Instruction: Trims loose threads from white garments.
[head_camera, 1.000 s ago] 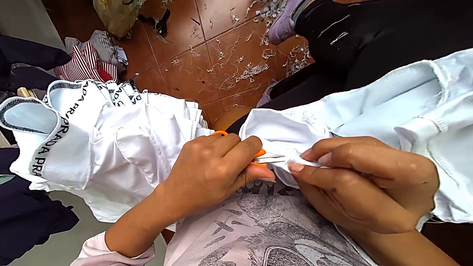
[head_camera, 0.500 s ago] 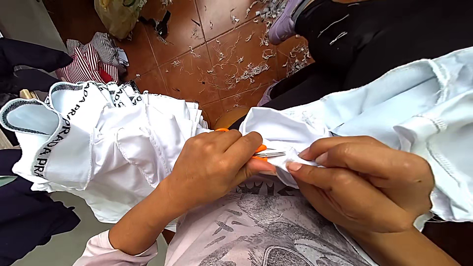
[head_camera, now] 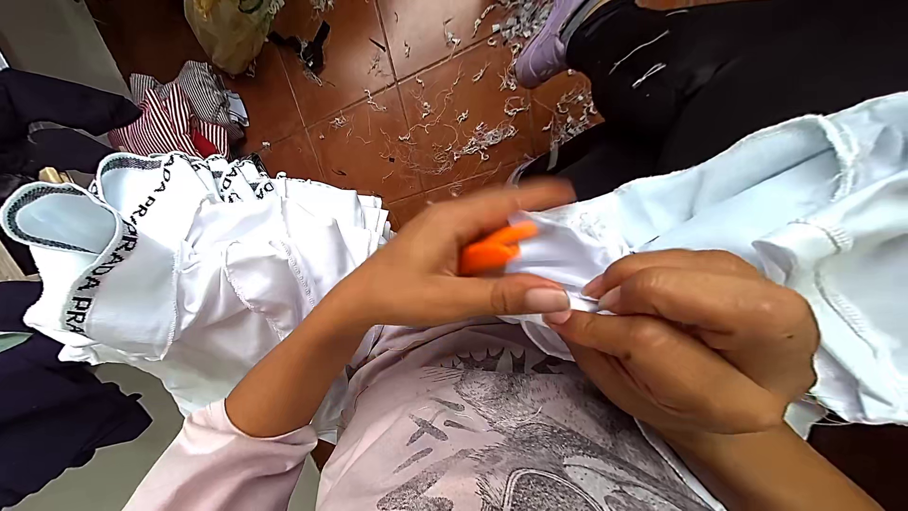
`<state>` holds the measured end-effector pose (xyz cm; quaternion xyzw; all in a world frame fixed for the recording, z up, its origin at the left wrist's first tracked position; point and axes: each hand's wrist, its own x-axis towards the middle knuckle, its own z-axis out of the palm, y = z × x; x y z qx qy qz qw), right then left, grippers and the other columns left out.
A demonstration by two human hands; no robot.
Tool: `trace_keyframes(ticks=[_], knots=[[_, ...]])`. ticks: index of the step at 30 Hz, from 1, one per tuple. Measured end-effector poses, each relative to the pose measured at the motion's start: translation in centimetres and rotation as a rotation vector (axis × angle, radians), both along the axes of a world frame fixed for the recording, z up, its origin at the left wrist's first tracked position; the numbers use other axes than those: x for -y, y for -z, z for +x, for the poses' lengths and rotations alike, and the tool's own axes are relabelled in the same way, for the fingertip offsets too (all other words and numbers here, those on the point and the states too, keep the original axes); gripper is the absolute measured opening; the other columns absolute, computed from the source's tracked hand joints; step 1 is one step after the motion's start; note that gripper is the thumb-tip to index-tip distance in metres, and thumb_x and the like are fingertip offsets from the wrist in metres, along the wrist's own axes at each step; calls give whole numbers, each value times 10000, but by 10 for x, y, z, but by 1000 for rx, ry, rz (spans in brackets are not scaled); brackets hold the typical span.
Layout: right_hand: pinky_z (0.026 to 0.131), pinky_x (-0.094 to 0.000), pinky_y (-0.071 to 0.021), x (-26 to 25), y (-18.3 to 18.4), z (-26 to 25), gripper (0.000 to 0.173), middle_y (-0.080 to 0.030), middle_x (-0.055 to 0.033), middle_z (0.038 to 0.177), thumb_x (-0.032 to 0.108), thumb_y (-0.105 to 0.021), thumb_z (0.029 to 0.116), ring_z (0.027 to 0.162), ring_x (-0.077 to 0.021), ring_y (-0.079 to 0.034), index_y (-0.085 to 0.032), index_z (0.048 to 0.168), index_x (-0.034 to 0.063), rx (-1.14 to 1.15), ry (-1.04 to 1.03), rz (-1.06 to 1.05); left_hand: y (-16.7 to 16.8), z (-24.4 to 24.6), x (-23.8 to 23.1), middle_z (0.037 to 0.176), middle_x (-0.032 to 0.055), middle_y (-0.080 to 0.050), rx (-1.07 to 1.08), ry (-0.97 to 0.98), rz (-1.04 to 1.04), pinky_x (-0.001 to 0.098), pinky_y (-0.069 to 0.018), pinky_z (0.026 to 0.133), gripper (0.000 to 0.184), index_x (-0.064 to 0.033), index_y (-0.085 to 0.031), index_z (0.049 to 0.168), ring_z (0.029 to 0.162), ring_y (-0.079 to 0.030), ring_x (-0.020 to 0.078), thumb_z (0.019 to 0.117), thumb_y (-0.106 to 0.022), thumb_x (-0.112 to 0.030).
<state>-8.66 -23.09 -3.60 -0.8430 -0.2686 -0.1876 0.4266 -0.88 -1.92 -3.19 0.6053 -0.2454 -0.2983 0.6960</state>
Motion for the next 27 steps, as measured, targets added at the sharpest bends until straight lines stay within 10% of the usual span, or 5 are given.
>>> trace_keyframes(ticks=[10, 13, 16, 21, 27], knots=[[1118, -312, -448, 33, 0, 31, 698, -254, -221, 1606, 274, -599, 1028, 1458, -199, -357, -293, 1585, -15, -578, 385, 70, 16, 46, -25, 1068, 113, -728, 564, -671, 502, 233, -573, 793, 346, 131, -574, 1265, 900, -687, 66, 972, -641, -41], [955, -288, -545, 56, -15, 13, 474, -582, -129, 1357, 306, -511, 1080, 1170, -113, -614, -498, 1444, 2, -691, 379, 2, 18, 32, -21, 732, -19, -592, 569, -641, 497, 155, -440, 586, 272, -44, -609, 766, 648, -536, -19, 989, -680, -184], [636, -388, -536, 67, -29, -15, 436, -685, -97, 923, 393, -502, 1044, 735, -166, -636, -674, 1155, 8, -794, 266, -255, 18, 21, -8, 1121, 173, -664, 548, -447, 453, 201, -505, 815, 210, 42, -732, 988, 936, -613, 94, 973, -680, -160], [579, -370, -553, 81, -32, -68, 611, -688, 50, 840, 681, -595, 833, 701, -105, -653, -723, 1094, 144, -937, 77, -438, 15, -10, 42, 1369, 157, -652, 578, 99, 387, 466, -598, 850, 561, -43, -649, 1363, 1158, -689, 266, 809, -736, -62], [730, -131, -547, 119, -37, -100, 155, -654, 161, 934, 404, -671, 937, 844, 58, -621, -707, 966, 256, -956, 204, 29, 39, -6, 30, 829, 92, -710, 537, 231, 571, 503, -564, 647, 113, -45, -742, 918, 762, -702, 261, 850, -652, -57]])
